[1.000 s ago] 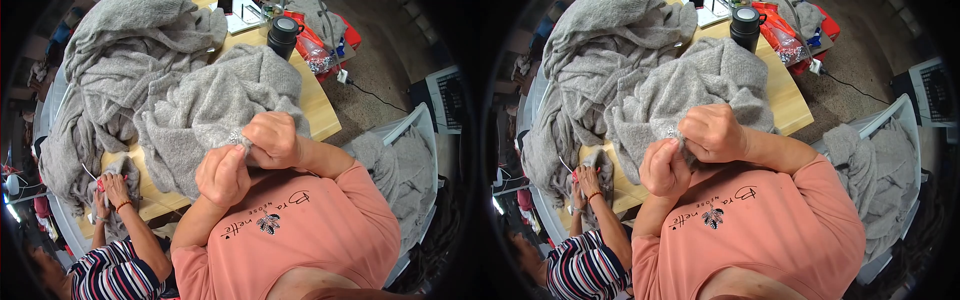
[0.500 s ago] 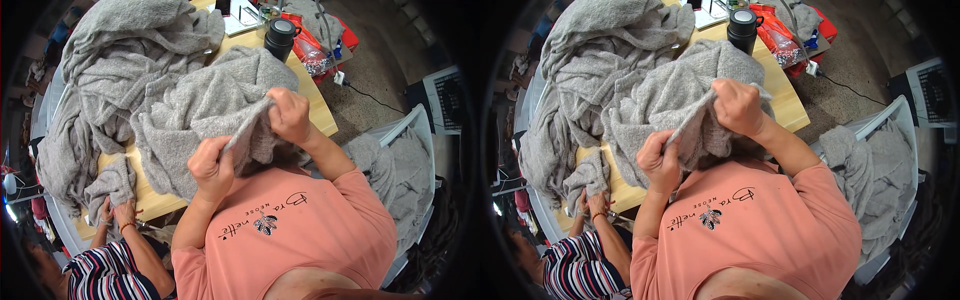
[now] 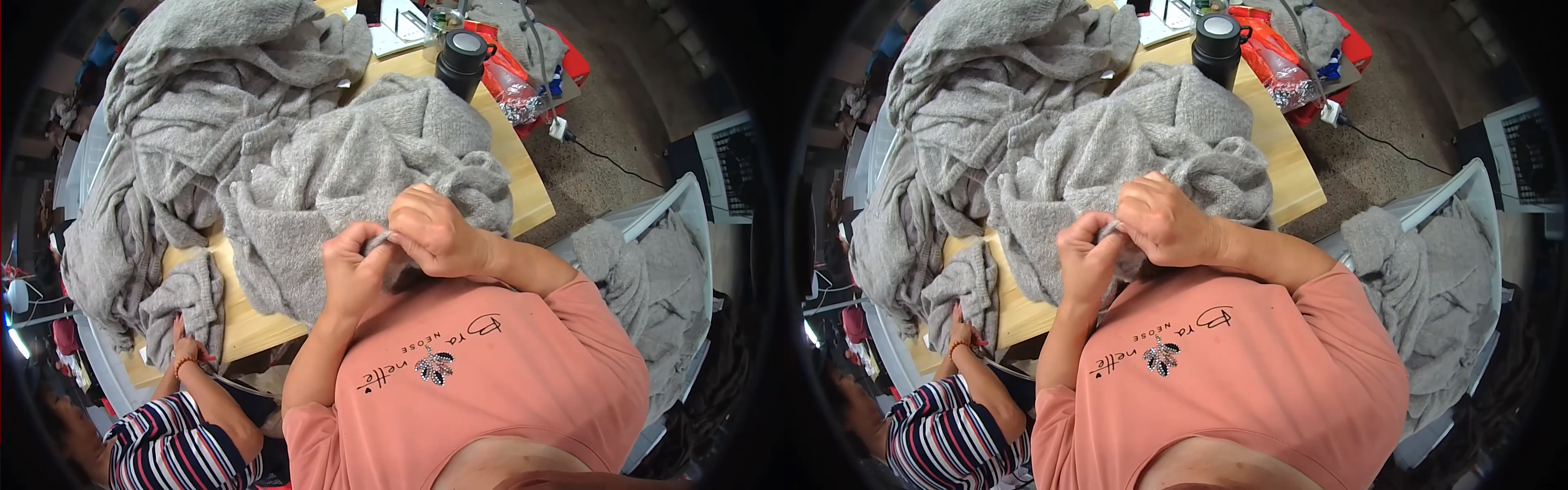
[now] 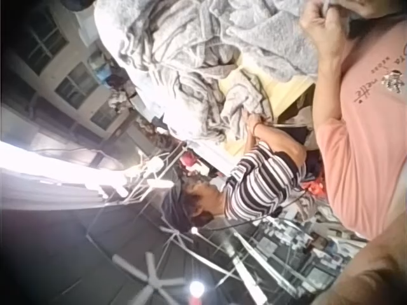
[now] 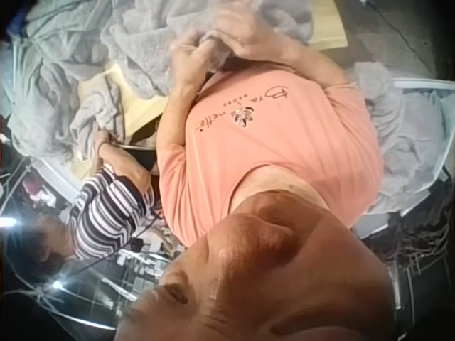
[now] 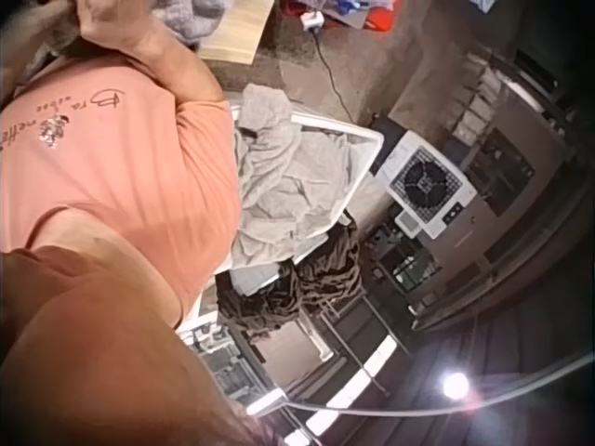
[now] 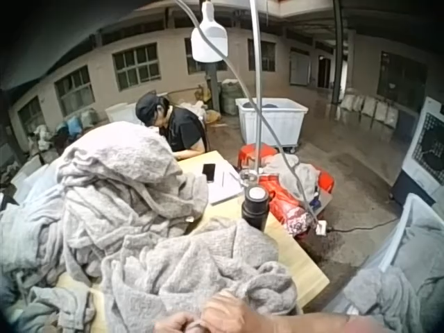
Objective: Inspecting grey knitted garments and using thread snips to trim excess threads.
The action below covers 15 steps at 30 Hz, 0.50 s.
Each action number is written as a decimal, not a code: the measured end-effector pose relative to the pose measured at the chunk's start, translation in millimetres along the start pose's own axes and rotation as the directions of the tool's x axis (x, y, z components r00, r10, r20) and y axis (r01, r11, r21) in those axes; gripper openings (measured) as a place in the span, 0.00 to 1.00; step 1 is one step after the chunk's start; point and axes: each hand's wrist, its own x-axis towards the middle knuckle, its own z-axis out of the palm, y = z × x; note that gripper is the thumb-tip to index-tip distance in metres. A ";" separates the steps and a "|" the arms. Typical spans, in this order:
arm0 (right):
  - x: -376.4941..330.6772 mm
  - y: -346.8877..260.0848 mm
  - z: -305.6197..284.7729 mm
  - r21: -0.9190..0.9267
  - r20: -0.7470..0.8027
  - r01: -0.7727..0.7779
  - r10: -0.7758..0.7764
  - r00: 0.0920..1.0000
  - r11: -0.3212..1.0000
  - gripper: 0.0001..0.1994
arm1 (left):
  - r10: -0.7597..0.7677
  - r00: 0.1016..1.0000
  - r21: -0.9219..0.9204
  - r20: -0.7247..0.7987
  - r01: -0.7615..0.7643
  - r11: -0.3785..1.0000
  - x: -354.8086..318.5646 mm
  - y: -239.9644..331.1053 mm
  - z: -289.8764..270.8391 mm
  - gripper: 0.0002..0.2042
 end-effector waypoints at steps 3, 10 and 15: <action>-2.3 6.8 6.8 0.027 -0.051 0.000 0.002 0.999 1.000 0.04 | -0.055 0.996 -0.173 0.077 0.068 0.983 -2.5 -6.3 1.6 0.01; 2.2 12.1 -21.0 -0.113 -0.136 -0.053 0.038 0.990 0.992 0.08 | -0.132 0.991 -0.660 -0.030 0.079 0.747 2.7 1.1 -17.1 0.02; -49.9 61.8 -63.7 0.143 0.137 -0.472 0.455 0.880 0.870 0.08 | -0.137 0.989 -0.725 -0.059 0.052 0.687 8.6 3.8 -32.8 0.02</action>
